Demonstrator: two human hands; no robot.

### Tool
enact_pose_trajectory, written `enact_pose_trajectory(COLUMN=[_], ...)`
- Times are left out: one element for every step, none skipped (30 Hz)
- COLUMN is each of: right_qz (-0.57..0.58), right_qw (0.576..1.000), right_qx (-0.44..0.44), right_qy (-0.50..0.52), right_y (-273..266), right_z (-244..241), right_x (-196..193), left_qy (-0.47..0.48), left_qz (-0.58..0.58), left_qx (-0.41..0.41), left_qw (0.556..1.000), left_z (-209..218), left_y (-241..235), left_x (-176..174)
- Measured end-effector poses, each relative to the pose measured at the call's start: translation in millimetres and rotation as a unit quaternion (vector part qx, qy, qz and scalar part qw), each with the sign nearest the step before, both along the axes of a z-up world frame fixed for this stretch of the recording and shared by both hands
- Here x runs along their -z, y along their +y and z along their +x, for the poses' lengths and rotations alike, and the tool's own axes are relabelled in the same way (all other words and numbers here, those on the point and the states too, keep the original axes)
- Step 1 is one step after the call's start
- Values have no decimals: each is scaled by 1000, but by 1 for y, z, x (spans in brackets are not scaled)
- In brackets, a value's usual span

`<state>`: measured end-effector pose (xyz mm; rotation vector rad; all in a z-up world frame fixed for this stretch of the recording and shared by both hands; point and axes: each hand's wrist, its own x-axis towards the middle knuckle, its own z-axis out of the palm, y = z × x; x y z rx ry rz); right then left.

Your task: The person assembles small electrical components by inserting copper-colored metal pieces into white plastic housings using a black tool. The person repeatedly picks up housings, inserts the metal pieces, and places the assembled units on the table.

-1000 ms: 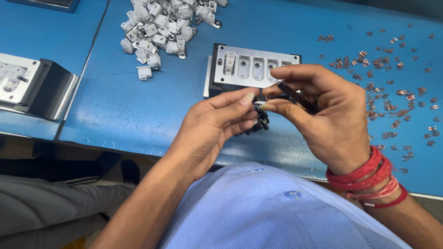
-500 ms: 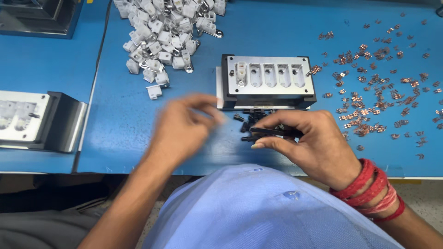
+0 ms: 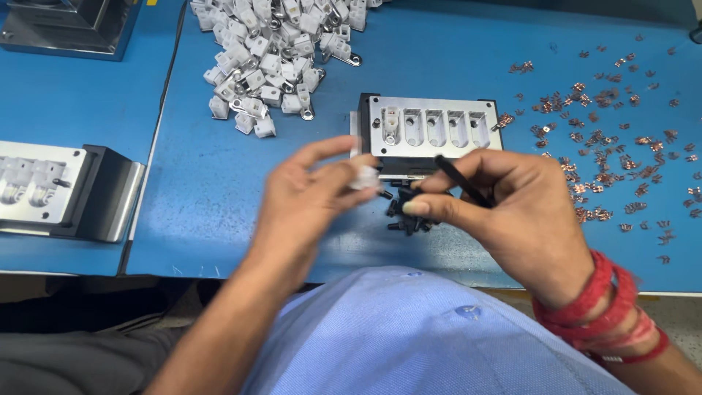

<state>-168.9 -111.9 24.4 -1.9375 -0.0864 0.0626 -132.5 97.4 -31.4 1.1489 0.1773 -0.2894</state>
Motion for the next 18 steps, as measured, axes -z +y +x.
enact_pose_trajectory(right_qz=[-25,-49,-40,-30,-20,0,21,41,-8,-55,-101,-154,-206,-255,-195,-137,-119,-99], right_qw=[1000,999,999,999,999,999,999,998,1000,996,986,979,969,957,969,976,978,981], right_qx=[5,10,20,30,39,33,28,22,-11,-46,-81,-66,-52,-40,-7,31,29,28], right_qy=[-3,-7,6,18,31,33,35,37,-9,-56,-103,-114,-123,-133,-151,-169,-167,-164], right_y=[-2,-5,-11,-17,-25,-34,-42,-51,-58,-63,-66,-69,-74,-76,-77,-78,-77,-75], right_z=[3,5,6,7,7,5,2,-2,-7,-11,-13,-17,-21,-25,-33,-40,-40,-38], right_x=[2,4,6,8,11,14,18,21,22,22,21,15,5,-7,-21,-35,-44,-52], left_qy=[-16,-32,-48,-52,-57,-61,-48,-34,-21,-55,-88,-120,-119,-115,-109,-90,-70,-51], left_qz=[-9,-17,-26,-17,-9,-3,6,15,24,57,91,123,194,266,336,343,351,359], left_qx=[30,59,89,102,115,129,134,139,144,129,114,103,96,85,74,77,80,84], left_qw=[999,998,995,993,992,990,990,990,989,988,985,980,969,953,932,932,930,928], left_z=[-6,-12,-16,-16,-17,-17,-17,-19,-20,-21,-23,-24,-25,-27,-28,-28,-28,-28], left_y=[-14,-26,-33,-36,-38,-42,-44,-46,-50,-54,-60,-67,-72,-75,-77,-80,-84,-86], left_x=[-6,-11,-16,-21,-25,-27,-29,-31,-32,-33,-35,-36,-38,-40,-43,-45,-47,-50])
